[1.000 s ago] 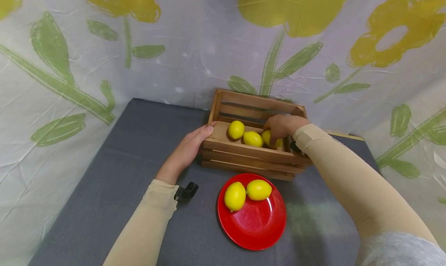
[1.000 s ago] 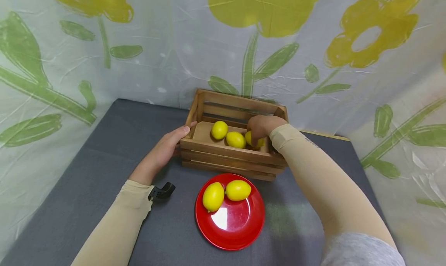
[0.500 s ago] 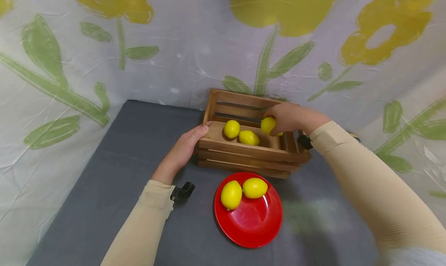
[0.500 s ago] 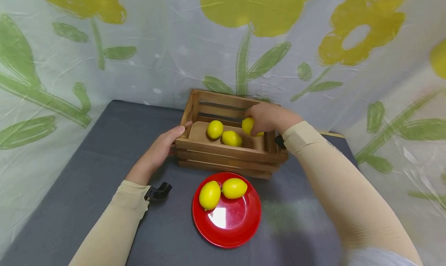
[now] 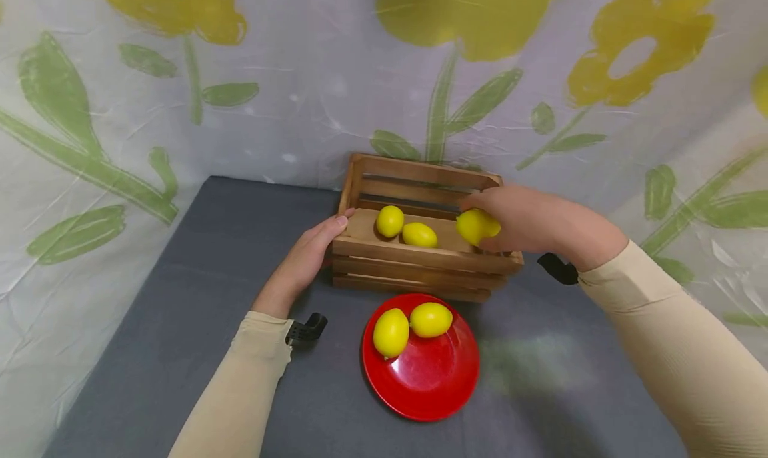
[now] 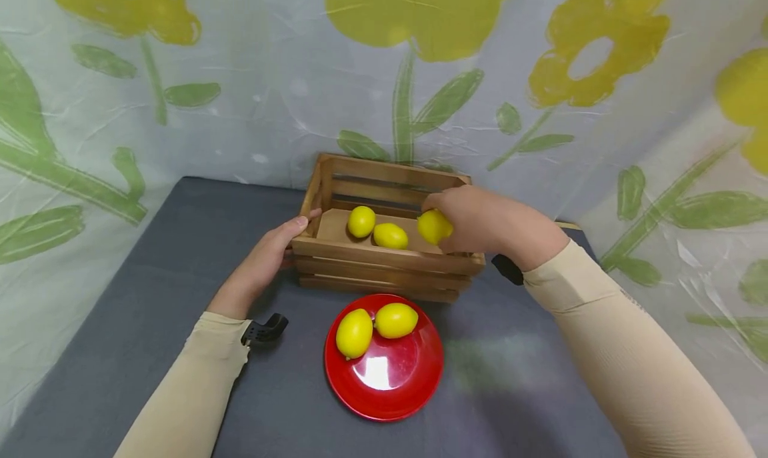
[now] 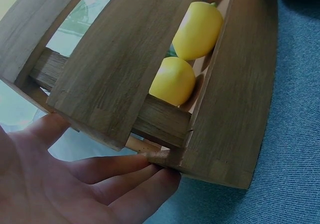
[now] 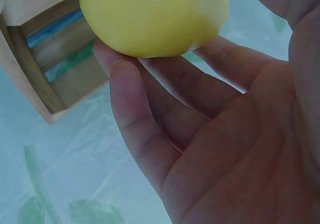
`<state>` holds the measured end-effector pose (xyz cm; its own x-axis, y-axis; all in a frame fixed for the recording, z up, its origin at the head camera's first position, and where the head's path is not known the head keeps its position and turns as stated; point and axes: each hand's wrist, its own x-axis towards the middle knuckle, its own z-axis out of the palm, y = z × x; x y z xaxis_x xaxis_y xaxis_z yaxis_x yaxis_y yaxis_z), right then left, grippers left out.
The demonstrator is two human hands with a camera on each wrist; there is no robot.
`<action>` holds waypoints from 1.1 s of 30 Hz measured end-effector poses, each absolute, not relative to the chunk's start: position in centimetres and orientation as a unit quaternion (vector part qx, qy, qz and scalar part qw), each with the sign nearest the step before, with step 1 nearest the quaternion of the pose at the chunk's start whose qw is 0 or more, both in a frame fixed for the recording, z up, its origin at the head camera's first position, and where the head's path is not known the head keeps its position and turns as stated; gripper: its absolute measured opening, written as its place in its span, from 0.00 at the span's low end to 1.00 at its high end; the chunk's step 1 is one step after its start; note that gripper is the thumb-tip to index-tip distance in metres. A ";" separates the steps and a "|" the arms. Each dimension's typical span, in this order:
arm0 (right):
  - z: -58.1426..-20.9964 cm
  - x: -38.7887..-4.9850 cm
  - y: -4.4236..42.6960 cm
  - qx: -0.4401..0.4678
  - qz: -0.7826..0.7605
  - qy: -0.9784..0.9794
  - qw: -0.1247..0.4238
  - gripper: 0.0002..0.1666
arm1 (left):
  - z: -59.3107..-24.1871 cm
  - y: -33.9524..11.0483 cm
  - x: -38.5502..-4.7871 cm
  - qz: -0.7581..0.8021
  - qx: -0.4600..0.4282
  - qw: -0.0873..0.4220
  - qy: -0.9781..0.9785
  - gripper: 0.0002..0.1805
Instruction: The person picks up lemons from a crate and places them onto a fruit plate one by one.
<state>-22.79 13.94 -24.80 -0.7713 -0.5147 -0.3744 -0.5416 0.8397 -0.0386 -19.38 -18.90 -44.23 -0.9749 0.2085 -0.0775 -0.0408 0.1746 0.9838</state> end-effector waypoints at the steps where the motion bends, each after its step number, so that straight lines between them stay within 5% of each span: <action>1: -24.7 -22.3 14.1 -0.285 0.035 0.940 0.182 0.35 | -44.3 -19.0 -19.4 0.640 0.056 0.096 0.761 0.35; 8: -24.7 -18.9 15.0 -0.309 0.022 0.940 0.144 0.32 | -44.4 -19.1 -19.4 0.636 0.062 0.090 0.764 0.35; 24: -29.0 -14.0 15.9 -0.316 -0.009 0.937 0.148 0.36 | -44.4 -18.9 -19.2 0.643 0.059 0.094 0.758 0.37; 33: -32.3 -12.2 16.4 -0.295 -0.037 0.932 0.207 0.36 | -44.2 -19.0 -19.2 0.637 0.054 0.099 0.763 0.35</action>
